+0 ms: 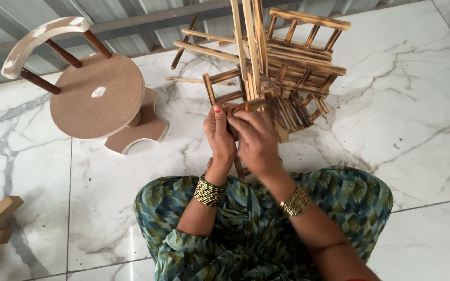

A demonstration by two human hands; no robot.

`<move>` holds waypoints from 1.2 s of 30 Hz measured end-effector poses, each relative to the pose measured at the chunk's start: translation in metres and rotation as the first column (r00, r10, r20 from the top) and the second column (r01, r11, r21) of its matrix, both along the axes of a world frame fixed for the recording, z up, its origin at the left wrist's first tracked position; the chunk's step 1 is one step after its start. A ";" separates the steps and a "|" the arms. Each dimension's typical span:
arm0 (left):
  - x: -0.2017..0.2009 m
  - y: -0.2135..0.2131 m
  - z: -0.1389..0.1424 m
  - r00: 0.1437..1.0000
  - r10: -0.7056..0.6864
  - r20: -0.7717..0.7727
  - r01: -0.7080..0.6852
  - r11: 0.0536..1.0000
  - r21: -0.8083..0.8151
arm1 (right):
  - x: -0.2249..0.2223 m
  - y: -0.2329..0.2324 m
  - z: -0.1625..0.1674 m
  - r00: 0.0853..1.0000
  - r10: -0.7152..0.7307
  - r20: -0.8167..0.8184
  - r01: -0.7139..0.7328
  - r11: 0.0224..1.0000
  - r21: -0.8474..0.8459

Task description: The person sits on the floor assembling and finishing small wooden furniture pieces. They rub an orange stain or polish into the slats of a miniature wooden chair using a small pad held in the hand, reposition and turn the chair to reach different sides, then wipe the round top of a small wooden stool with the pad and by hand.

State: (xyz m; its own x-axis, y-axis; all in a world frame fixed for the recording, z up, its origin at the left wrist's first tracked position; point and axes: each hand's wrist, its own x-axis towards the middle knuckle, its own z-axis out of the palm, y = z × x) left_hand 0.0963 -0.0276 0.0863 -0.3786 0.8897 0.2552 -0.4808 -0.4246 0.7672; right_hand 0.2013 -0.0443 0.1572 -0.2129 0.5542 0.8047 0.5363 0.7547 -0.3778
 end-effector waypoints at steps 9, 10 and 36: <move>-0.007 -0.010 0.030 0.984 0.040 -0.171 -0.029 0.997 0.064 | 0.000 0.005 0.002 0.999 -0.045 -0.021 0.047 0.994 0.098; -0.008 -0.008 0.030 0.977 0.068 -0.202 -0.043 0.991 0.125 | 0.000 0.002 0.001 1.000 -0.012 0.002 0.012 0.996 0.091; -0.045 -0.027 0.004 0.930 0.183 -0.319 -0.150 0.981 0.124 | 0.058 0.027 0.032 0.969 0.024 0.246 -0.011 0.998 -0.054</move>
State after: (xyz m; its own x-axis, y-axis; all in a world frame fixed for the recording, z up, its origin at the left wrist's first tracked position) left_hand 0.0516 -0.0550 0.0900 -0.3999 0.7864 0.4708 -0.1256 -0.5559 0.8217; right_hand 0.2594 -0.0177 0.1892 -0.4109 0.5886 0.6963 0.6048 0.7474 -0.2749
